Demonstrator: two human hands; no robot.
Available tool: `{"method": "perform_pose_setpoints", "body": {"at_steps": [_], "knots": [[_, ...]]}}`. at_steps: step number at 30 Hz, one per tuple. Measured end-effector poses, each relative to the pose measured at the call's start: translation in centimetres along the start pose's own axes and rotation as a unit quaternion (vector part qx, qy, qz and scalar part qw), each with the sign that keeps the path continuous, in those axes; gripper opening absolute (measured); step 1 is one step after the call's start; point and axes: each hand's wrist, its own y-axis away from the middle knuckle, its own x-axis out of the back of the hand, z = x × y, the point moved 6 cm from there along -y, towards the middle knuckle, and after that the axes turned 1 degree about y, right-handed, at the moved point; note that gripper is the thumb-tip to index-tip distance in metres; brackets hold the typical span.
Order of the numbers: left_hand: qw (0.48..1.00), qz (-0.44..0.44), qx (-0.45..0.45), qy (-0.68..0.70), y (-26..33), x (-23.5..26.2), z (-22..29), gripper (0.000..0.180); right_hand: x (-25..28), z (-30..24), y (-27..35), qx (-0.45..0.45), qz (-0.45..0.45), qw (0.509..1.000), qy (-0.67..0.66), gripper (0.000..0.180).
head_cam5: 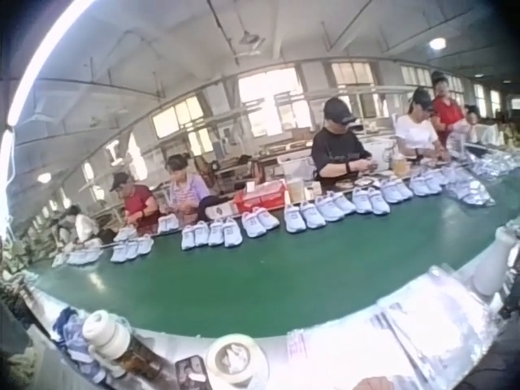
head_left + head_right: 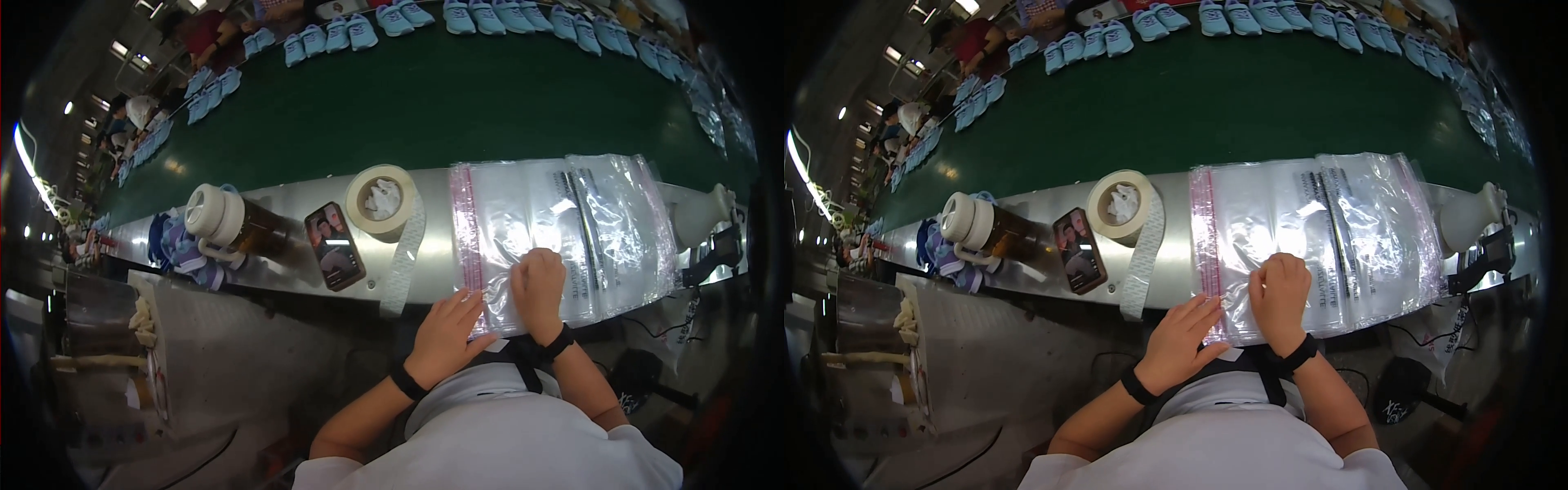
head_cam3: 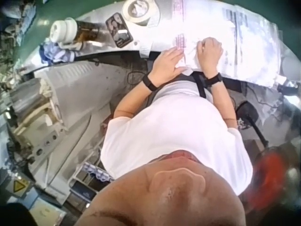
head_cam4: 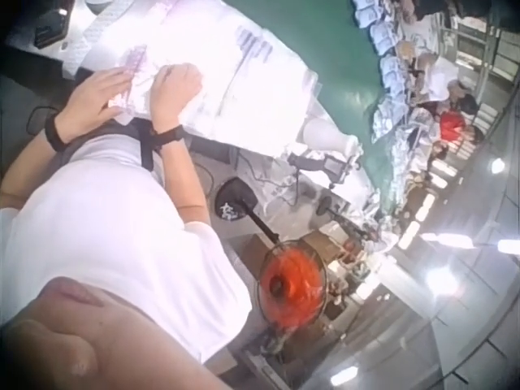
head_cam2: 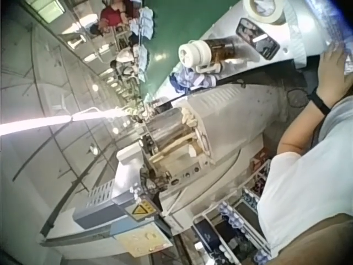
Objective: Labeling and packaging shoe insoles or components at a factory assembly line.
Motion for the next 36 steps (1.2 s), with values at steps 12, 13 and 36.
{"method": "perform_pose_setpoints", "body": {"at_steps": [12, 13, 36], "knots": [[0.999, 0.026, -0.008, -0.034, -0.2, 0.7, 0.7, 0.05, -0.1, 1.5, -0.5, 0.001, 0.057, 0.997, -0.054, 0.018], [0.999, 0.028, -0.008, -0.035, -0.4, 0.8, 0.3, 0.05, 0.0, 2.2, -0.8, -0.009, 0.057, 0.99, -0.132, 0.015], [0.866, -0.187, 0.069, 0.459, -15.3, -9.0, -3.0, 0.039, 6.4, 1.2, -0.1, 0.009, -0.051, 0.962, -0.266, 0.04]]}}
